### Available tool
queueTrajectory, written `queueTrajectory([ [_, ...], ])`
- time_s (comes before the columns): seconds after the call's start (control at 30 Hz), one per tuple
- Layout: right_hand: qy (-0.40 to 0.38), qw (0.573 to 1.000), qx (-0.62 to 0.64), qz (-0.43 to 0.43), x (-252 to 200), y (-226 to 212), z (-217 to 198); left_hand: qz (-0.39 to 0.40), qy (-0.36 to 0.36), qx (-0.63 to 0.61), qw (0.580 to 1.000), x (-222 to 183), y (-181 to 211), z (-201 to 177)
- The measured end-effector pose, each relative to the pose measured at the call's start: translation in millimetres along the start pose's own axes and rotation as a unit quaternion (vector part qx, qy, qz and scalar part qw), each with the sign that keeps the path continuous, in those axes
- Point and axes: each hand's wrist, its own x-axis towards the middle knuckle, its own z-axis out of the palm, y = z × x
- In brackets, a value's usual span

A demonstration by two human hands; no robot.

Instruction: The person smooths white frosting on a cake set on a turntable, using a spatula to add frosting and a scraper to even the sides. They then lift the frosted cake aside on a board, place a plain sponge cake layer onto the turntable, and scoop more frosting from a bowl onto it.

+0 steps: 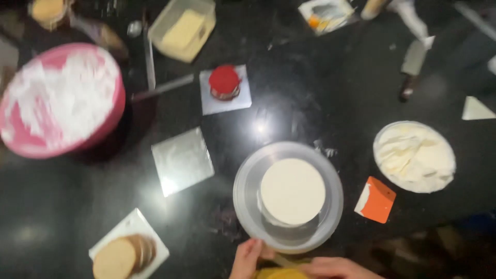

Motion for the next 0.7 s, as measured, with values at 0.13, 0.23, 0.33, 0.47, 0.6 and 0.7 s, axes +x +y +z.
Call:
queueTrajectory([
  [0.13,0.369,0.829,0.375,0.189,-99,152,3,0.013,0.037,-0.042,0.998,-10,82,-1],
  [0.23,0.547,0.749,-0.279,0.249,-93,132,-36,0.097,0.099,0.117,0.983,49,114,-28],
  [0.33,0.562,0.716,-0.321,0.262,-86,160,-56,0.220,0.079,0.180,0.956,118,144,-35],
  [0.47,0.533,0.724,-0.335,0.284,-109,185,-44,0.187,0.140,0.240,0.942,112,149,-17],
  [0.6,0.500,0.751,-0.336,0.271,-169,215,22,0.166,0.236,0.027,0.957,54,103,23],
  [0.7,0.501,0.806,-0.132,0.286,-189,179,53,0.125,0.275,-0.119,0.946,-24,53,119],
])
